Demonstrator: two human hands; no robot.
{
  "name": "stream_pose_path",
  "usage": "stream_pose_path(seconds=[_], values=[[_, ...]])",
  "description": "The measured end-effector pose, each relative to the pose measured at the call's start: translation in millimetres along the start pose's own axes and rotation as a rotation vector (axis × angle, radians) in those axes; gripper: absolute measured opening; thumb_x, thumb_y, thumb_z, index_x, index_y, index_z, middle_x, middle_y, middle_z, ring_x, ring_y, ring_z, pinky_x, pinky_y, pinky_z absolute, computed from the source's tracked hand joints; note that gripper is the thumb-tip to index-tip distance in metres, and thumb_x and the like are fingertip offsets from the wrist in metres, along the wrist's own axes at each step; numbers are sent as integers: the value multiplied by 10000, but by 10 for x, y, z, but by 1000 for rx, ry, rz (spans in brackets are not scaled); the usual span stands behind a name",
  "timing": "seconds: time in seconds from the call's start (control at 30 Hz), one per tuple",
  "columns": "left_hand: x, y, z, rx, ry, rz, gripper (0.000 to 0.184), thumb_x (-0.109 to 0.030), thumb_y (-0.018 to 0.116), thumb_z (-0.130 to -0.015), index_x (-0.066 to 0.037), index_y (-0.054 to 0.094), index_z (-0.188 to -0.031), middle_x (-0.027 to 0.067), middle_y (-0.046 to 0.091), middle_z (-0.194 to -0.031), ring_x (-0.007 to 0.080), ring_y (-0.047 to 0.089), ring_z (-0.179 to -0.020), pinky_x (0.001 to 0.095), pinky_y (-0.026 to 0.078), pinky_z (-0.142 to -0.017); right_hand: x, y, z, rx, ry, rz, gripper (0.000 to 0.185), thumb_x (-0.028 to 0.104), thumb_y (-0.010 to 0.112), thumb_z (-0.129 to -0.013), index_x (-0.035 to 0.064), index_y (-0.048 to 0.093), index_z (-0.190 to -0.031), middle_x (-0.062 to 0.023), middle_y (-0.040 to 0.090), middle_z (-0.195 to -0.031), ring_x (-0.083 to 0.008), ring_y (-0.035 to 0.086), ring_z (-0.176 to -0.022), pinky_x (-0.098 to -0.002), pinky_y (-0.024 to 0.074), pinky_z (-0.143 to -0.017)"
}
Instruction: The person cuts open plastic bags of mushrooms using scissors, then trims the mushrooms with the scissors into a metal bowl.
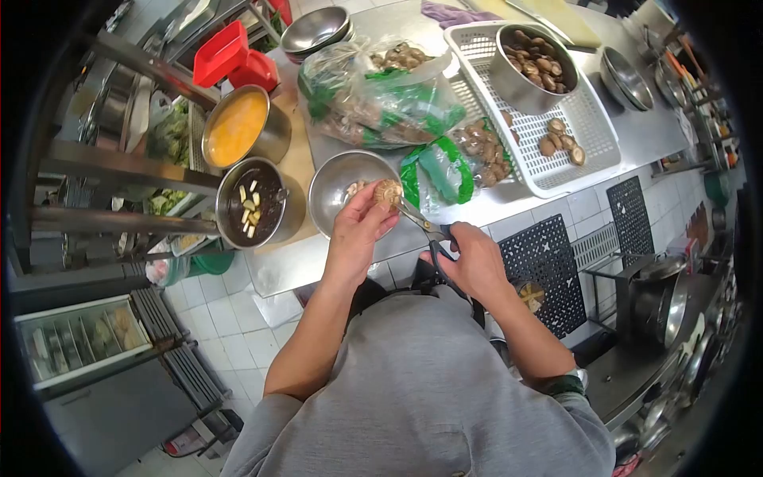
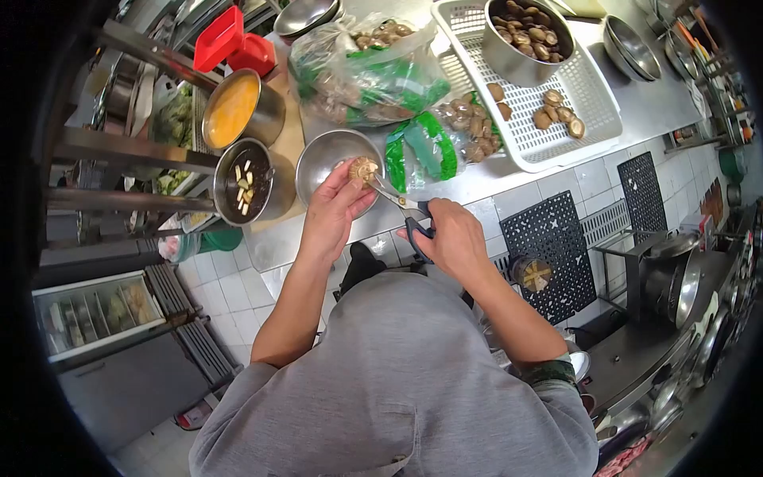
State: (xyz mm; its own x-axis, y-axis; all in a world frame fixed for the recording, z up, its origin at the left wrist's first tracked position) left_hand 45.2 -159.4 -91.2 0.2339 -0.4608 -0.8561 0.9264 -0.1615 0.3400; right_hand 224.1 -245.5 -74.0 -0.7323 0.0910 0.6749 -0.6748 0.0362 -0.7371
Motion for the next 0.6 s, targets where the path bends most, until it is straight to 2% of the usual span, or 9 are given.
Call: stream_pose_path(seconds=[0.13, 0.23, 0.33, 0.43, 0.53, 0.6], values=[[62, -169, 62, -56, 24, -60, 359, -171, 571, -1021, 21, 563, -1324, 97, 656, -1214, 183, 651, -1079, 326, 529, -963, 109, 75, -69, 2, -99, 81, 451, 363, 831, -759, 3, 576, -851, -160, 624, -804, -364, 628, -771, -455, 493, -679], [124, -250, 110, -96, -15, -97, 366, -197, 578, -1019, 35, 584, -1302, 109, 681, -1162, 189, 670, -1041, 320, 537, -946, 170, 150, -116, 25, -95, 108, 462, 373, 827, -761, 1, 579, -878, -166, 633, -834, -372, 633, -806, -461, 500, -700], [130, -317, 139, -131, -17, -102, 381, -216, 588, -1014, 45, 589, -1291, 128, 694, -1124, 192, 682, -1014, 312, 545, -925, 239, 193, -151, -6, -132, 111, 482, 375, 840, -748, -7, 568, -860, -179, 617, -822, -385, 614, -804, -469, 481, -694], [117, -367, 170, -165, -15, -117, 379, -216, 593, -1011, 52, 592, -1279, 133, 693, -1111, 189, 683, -1005, 307, 551, -907, 267, 205, -196, 19, -154, 154, 467, 392, 820, -762, 7, 590, -893, -165, 640, -830, -368, 640, -792, -456, 507, -693], [110, -401, 187, -194, -11, -121, 371, -207, 599, -1006, 57, 595, -1265, 128, 690, -1105, 182, 682, -992, 301, 556, -892, 184, 302, -222, 61, -90, 116, 446, 395, 826, -752, 17, 605, -840, -163, 651, -762, -385, 637, -711, -473, 504, -647], [80, -423, 184, -204, -3, -113, 365, -201, 603, -1002, 60, 597, -1256, 125, 688, -1104, 176, 681, -981, 296, 559, -884, 154, 333, -239, 82, -56, 67, 437, 406, 829, -767, 31, 605, -787, -116, 638, -686, -320, 616, -604, -429, 488, -576]])
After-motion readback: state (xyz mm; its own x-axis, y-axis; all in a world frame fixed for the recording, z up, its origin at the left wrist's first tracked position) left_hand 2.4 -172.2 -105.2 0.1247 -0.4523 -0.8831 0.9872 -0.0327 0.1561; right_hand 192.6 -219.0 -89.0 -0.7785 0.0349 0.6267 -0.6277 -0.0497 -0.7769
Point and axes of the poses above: each hand's wrist, its own z-axis away from the middle knuckle, its own y-axis out of the palm, x = y × z, the point moved 6 cm from there along -z, towards the middle knuckle
